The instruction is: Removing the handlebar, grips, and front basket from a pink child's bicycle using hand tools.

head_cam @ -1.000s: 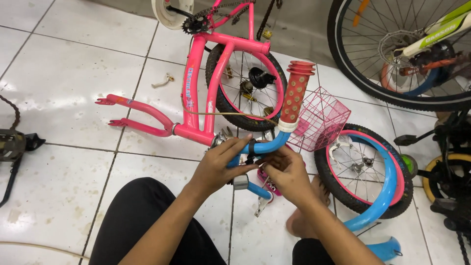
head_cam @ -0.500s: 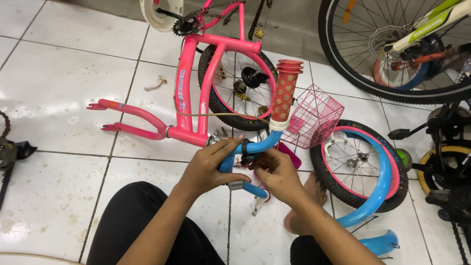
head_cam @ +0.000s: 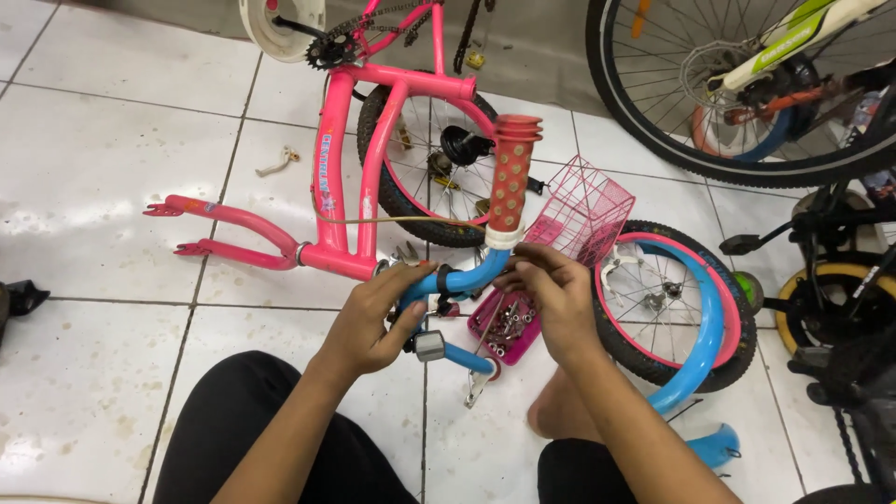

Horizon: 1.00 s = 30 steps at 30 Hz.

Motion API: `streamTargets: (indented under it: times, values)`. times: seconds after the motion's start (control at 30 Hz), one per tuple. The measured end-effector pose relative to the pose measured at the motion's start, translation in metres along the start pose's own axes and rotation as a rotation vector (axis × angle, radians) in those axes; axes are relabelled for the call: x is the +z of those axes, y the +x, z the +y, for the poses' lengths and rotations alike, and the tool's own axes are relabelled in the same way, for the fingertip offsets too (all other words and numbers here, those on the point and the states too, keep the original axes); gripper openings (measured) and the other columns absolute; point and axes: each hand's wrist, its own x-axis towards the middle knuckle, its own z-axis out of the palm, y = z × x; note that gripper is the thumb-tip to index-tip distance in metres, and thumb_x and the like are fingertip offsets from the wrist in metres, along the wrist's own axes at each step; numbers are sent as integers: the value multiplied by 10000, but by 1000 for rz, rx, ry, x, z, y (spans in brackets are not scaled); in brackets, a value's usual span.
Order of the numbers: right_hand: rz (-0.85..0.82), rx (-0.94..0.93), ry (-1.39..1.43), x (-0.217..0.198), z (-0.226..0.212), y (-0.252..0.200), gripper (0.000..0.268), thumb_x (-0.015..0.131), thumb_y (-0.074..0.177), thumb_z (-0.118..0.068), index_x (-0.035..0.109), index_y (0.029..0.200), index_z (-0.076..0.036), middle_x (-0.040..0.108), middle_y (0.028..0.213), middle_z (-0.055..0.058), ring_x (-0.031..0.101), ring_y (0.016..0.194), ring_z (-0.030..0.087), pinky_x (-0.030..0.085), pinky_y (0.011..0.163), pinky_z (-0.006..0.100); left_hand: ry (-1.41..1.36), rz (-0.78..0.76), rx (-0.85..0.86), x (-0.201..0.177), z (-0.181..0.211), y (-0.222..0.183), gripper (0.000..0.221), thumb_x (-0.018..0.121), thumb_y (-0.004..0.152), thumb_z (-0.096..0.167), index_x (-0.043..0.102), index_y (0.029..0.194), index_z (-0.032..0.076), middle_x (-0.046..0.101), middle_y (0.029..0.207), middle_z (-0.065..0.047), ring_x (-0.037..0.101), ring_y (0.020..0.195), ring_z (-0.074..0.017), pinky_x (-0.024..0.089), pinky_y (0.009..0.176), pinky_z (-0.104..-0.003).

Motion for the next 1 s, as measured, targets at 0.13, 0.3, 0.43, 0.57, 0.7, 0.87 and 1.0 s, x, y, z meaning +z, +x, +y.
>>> streamTargets:
  times: [0.13,0.3,0.43,0.57,0.7,0.87,1.0]
  values:
    - [-29,78,19,3,-25,7,319,628,950,-65,667,1160,171,747,891,272,767,767,311,641,701,375,74,237,-26,9,19,27,456,561,965,404,621,1245,49,663,1024,-123,692,946,-323,577,864,-418]
    - [-19,117,5,-1,-17,21,276,652,967,-88,717,1098,146,752,817,225,746,709,264,638,680,359,-281,53,-204,19,60,99,750,767,832,346,466,1389,-58,578,1225,-270,618,1161,-454,520,1000,-542]
    - [53,192,-6,-2,-11,22,236,687,965,-115,764,990,107,752,713,203,726,609,225,618,597,321,-232,-101,-410,30,76,127,289,745,853,325,735,893,39,734,708,-178,728,684,-250,553,624,-405]
    - [78,202,-129,7,-44,17,213,694,951,-91,762,947,112,741,692,170,679,613,173,598,579,306,-285,-112,-361,27,72,124,335,720,869,319,726,937,-9,773,813,-235,790,830,-329,586,726,-422]
    - [101,279,19,-5,-42,13,157,714,899,-12,722,968,129,724,742,185,678,632,207,552,587,282,-401,-203,-406,31,58,120,594,623,842,181,561,1409,16,762,1232,-115,747,943,-178,611,791,-309]
    - [-3,250,132,-23,-35,12,185,720,875,8,712,1010,133,722,745,193,683,620,212,556,592,281,-938,-273,-476,27,48,127,704,667,770,67,489,1446,-14,684,1338,-234,715,1118,-301,588,953,-401]
    - [-241,215,459,-34,-31,6,373,652,848,21,651,1195,159,734,968,267,721,821,299,568,753,344,-1104,-368,-551,22,43,128,809,618,708,23,413,1490,26,662,1362,-274,675,1204,-346,518,1025,-412]
